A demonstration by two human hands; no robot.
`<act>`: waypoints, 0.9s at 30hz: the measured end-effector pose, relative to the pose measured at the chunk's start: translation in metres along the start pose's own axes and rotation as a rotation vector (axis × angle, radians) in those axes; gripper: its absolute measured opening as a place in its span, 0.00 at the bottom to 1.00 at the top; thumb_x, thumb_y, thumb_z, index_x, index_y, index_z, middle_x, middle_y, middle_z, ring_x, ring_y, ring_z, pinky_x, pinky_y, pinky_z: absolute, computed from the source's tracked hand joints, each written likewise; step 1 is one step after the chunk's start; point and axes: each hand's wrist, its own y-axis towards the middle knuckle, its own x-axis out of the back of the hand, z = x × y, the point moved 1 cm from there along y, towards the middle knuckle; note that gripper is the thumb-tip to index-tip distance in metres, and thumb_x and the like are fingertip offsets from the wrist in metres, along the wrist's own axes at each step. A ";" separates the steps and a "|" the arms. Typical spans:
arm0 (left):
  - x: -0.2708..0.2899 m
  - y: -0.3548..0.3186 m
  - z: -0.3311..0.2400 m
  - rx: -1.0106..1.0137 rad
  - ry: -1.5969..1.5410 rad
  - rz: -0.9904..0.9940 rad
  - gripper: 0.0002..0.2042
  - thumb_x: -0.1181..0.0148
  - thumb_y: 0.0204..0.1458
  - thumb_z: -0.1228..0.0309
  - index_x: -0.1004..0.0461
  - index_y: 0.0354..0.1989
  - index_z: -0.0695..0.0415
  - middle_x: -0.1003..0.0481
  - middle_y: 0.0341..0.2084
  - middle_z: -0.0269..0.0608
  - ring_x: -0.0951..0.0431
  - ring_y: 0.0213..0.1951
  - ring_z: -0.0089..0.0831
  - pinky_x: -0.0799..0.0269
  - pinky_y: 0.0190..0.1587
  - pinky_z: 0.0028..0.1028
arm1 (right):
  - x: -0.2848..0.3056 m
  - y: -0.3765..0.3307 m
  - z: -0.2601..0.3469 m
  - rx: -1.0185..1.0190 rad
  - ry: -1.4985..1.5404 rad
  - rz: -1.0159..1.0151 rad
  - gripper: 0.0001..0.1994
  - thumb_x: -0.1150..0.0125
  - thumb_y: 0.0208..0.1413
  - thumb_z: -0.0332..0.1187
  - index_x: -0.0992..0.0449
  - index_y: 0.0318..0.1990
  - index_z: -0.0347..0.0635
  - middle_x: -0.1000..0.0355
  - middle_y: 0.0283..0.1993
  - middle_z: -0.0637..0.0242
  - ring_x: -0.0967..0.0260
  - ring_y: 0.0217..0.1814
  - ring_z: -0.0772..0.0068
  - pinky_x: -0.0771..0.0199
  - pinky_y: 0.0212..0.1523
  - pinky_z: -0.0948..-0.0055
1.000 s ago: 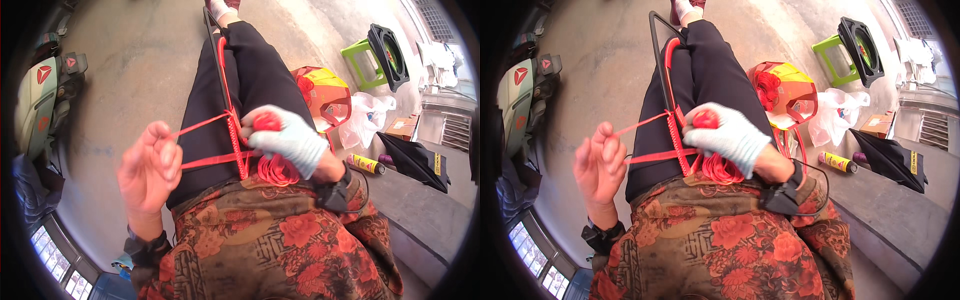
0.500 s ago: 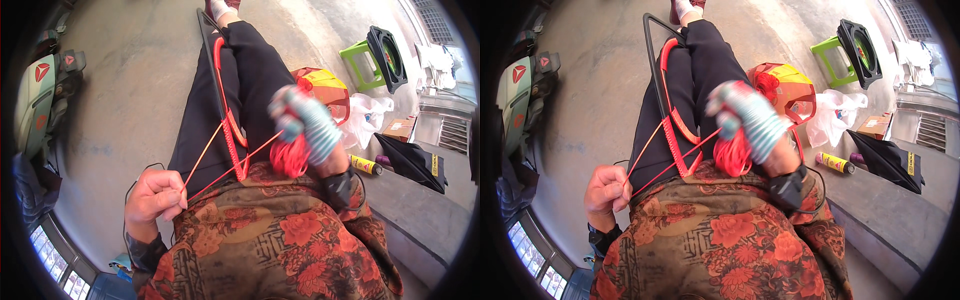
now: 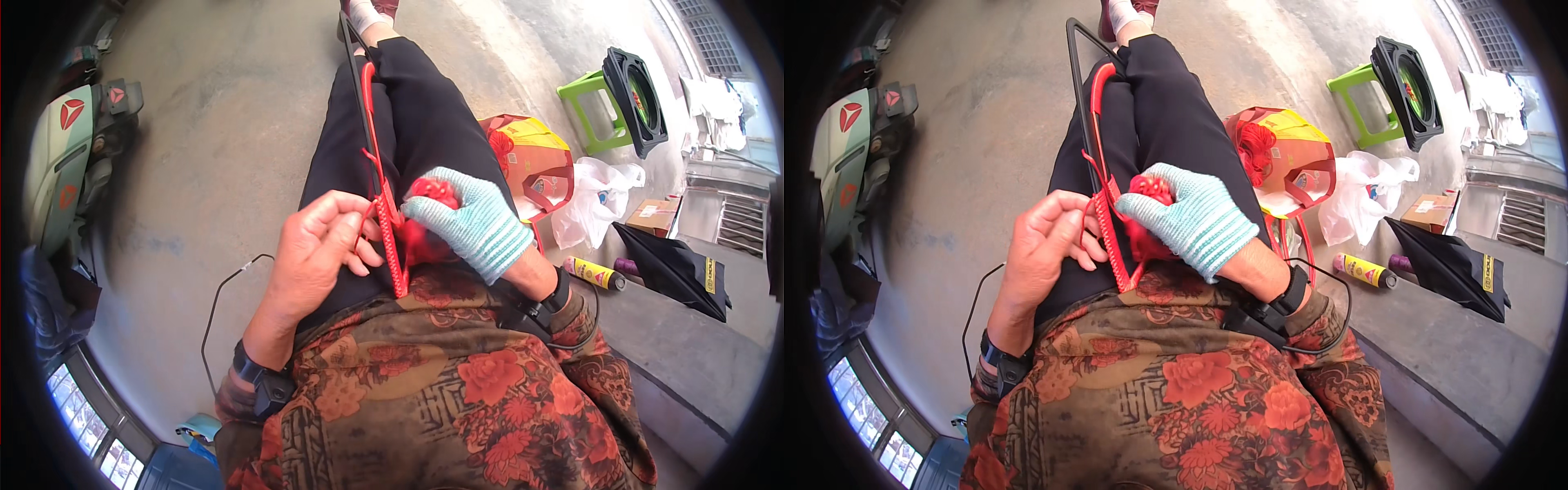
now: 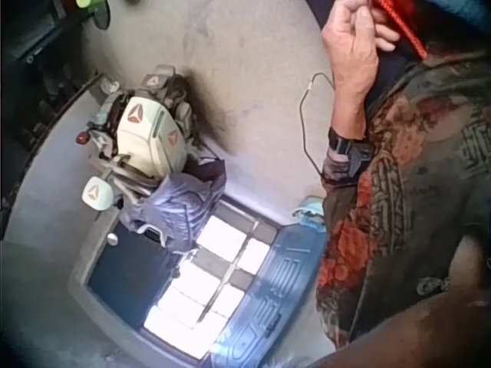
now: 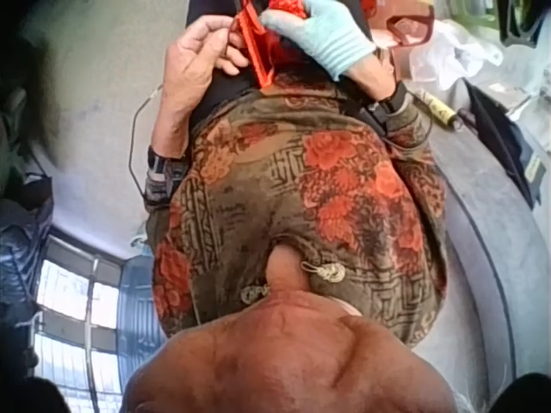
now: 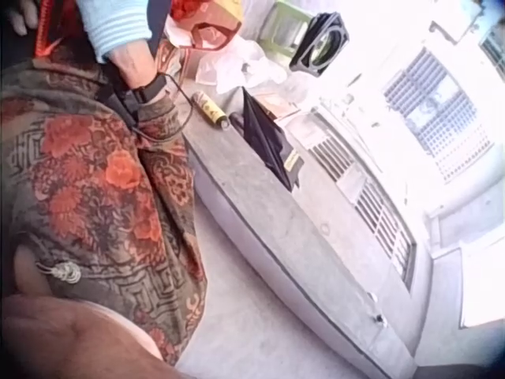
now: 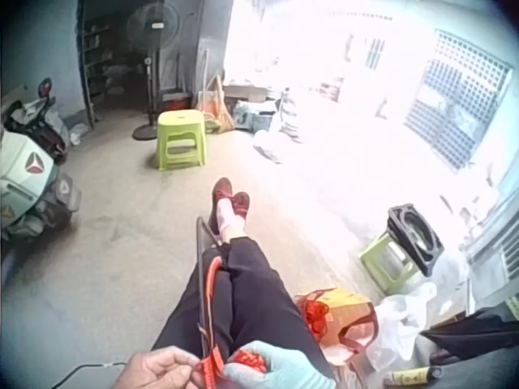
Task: The person is weaving red cord around a black circular frame, likely a furniture component or decoration.
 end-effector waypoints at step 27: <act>0.093 -0.074 -0.114 -0.558 -0.462 0.101 0.15 0.53 0.62 0.67 0.39 0.51 0.64 0.34 0.37 0.40 0.35 0.32 0.25 0.32 0.28 0.24 | 0.013 0.032 0.067 0.252 0.834 0.328 0.09 0.46 0.60 0.34 0.26 0.37 0.37 0.26 0.33 0.61 0.25 0.35 0.67 0.26 0.44 0.71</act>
